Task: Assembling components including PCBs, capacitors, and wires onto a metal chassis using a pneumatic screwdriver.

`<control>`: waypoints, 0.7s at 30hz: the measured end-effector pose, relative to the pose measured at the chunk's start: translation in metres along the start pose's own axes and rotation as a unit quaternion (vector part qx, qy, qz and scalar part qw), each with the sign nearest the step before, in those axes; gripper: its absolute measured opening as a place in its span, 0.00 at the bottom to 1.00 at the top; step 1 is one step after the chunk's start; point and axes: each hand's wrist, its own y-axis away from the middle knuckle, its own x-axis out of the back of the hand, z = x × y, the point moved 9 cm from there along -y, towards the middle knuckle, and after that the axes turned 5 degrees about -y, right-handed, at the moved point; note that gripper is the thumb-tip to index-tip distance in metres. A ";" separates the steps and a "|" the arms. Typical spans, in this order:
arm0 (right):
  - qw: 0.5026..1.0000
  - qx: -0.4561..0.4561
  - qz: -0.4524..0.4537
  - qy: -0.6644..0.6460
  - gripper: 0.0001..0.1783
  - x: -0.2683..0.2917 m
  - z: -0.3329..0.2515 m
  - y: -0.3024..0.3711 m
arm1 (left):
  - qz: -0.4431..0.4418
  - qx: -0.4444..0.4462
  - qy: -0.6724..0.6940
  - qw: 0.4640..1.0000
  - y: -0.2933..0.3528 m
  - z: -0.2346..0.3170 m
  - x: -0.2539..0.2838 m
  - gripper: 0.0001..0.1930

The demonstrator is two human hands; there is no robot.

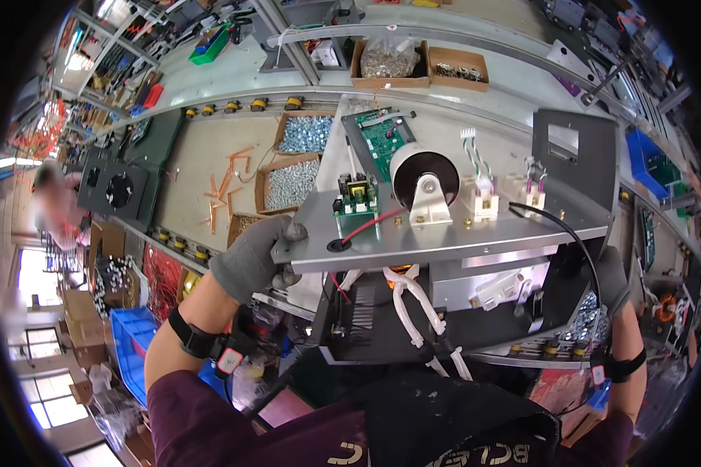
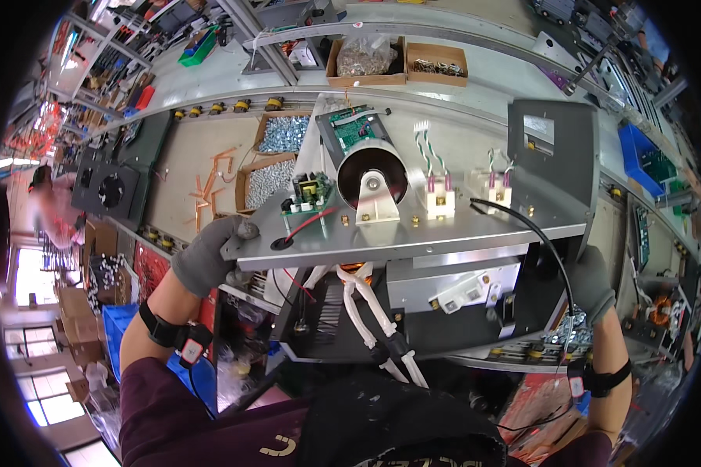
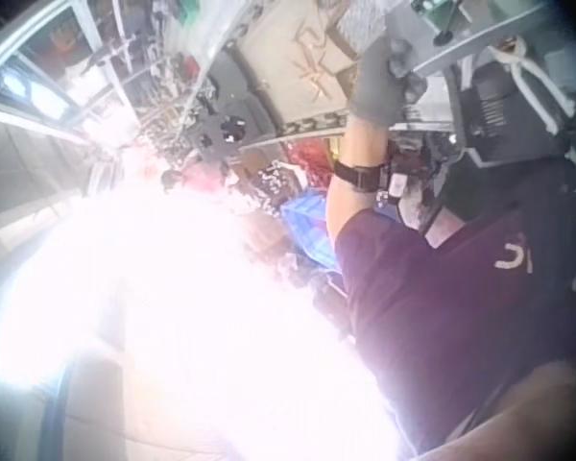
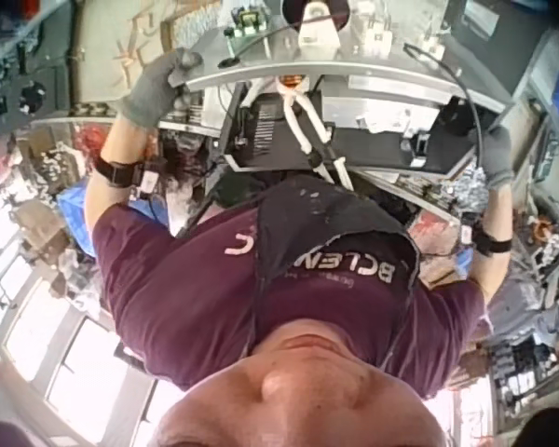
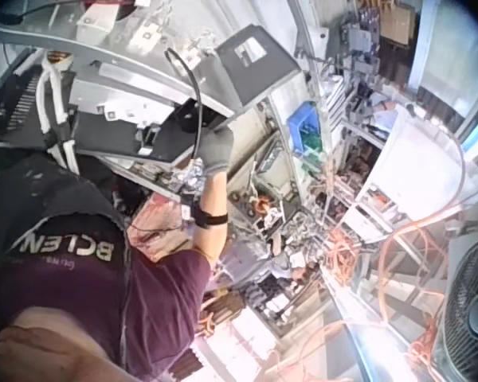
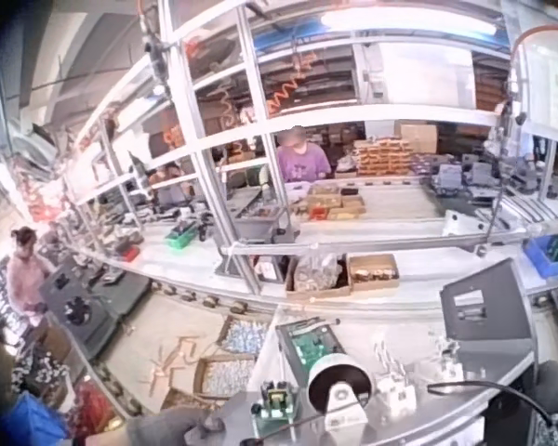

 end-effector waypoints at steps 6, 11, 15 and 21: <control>0.997 -0.044 0.007 -0.055 0.09 -0.073 -0.030 0.033 | -0.010 0.144 0.013 0.989 -0.052 0.018 0.051 0.13; 0.990 -0.062 0.100 0.080 0.13 -0.081 -0.009 0.037 | -0.100 0.208 0.021 0.973 -0.103 0.032 0.053 0.09; 0.985 -0.061 0.158 -0.038 0.11 -0.074 0.022 0.040 | -0.078 0.198 -0.051 0.976 -0.121 0.038 0.059 0.12; 0.985 -0.034 0.170 -0.018 0.23 -0.062 0.054 0.037 | -0.104 0.061 -0.122 0.985 -0.138 0.013 0.096 0.29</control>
